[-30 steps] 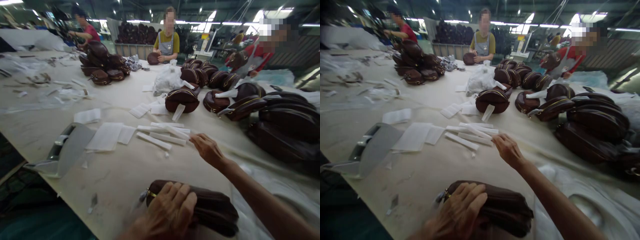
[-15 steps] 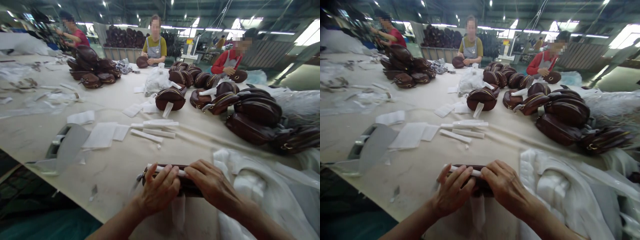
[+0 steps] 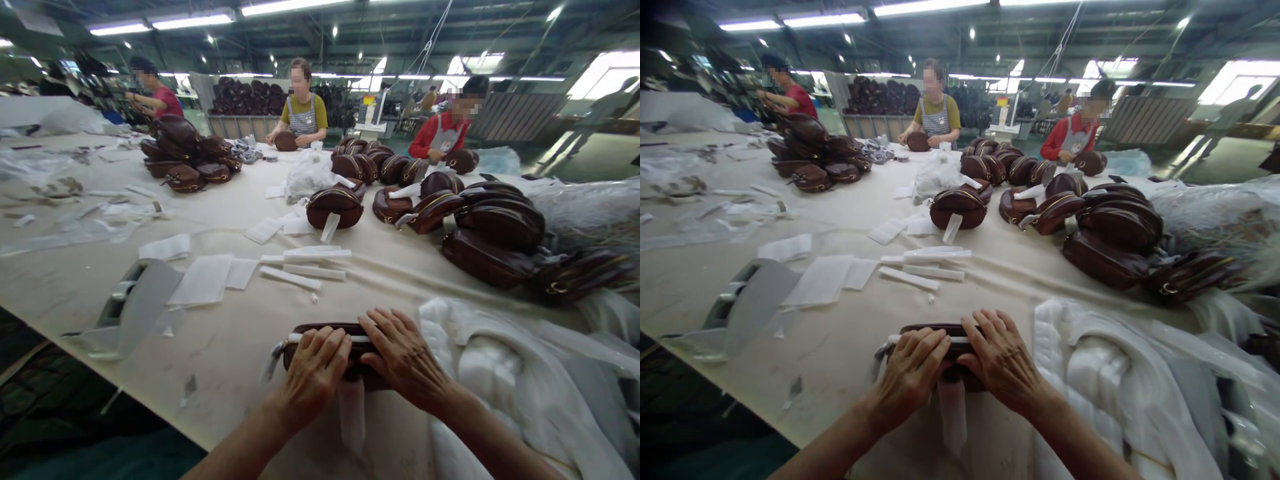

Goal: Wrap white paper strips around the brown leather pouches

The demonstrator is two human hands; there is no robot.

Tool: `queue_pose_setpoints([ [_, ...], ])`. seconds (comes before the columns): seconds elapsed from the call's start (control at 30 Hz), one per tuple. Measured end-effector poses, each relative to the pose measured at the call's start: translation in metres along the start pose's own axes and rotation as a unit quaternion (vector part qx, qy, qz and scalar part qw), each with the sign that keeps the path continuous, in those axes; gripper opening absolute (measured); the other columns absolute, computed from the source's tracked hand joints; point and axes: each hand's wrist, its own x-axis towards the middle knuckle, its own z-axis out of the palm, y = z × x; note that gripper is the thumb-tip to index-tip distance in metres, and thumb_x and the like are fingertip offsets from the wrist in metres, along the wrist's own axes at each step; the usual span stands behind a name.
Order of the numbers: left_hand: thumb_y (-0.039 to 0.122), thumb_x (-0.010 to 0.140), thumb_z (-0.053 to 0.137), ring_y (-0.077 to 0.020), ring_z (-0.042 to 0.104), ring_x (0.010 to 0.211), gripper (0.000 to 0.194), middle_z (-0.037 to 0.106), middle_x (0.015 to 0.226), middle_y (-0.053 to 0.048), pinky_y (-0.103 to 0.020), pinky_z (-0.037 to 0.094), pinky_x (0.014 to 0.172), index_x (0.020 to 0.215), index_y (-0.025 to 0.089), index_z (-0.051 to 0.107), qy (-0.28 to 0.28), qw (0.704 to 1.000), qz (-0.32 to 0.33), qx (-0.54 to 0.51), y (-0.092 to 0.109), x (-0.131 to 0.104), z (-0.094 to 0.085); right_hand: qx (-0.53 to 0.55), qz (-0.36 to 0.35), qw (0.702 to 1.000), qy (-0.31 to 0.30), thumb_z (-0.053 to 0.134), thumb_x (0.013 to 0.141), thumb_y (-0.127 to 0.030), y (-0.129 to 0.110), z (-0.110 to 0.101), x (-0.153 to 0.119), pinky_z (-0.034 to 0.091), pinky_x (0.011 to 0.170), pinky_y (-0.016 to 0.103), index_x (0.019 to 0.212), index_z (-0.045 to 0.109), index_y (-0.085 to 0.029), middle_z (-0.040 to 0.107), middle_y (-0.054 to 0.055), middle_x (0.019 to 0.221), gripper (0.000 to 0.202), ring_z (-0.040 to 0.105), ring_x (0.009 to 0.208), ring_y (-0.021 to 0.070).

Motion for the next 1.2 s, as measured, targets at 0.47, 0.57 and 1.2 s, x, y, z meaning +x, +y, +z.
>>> queue_pose_setpoints([
  [0.47,0.030,0.097,0.033,-0.0235,0.060,0.091,0.033,0.063,0.104,-0.016,-0.035,0.048,0.074,0.109,0.006,0.052,-0.042,0.998,0.047,0.030,-0.018,0.023,0.013,0.025,0.074,0.986,-0.144,0.040,0.094,-0.038,-0.003,0.002,0.007,0.042,0.077,0.038,0.136,0.041,-0.008,0.062,0.012,0.096,0.052,0.053,0.082,0.0235],
  [0.57,0.030,0.098,0.032,-0.0242,0.060,0.096,0.038,0.062,0.112,-0.017,-0.035,0.046,0.076,0.120,0.005,0.049,-0.045,0.993,0.078,0.070,-0.018,0.021,0.014,0.057,0.090,0.988,-0.110,0.041,0.093,-0.041,-0.005,0.006,0.004,0.044,0.078,0.040,0.133,0.045,-0.010,0.064,0.012,0.098,0.051,0.055,0.083,0.0239],
  [1.2,0.025,0.092,0.049,-0.0210,0.060,0.082,0.032,0.064,0.097,-0.010,-0.033,0.043,0.076,0.119,0.009,0.054,-0.035,0.994,0.076,0.072,-0.020,0.014,0.013,-0.017,0.446,0.891,-0.079,0.060,0.080,-0.021,0.037,0.017,-0.147,0.048,0.077,0.036,0.095,0.063,-0.017,0.064,0.008,0.093,0.016,0.061,0.088,0.0231],
])
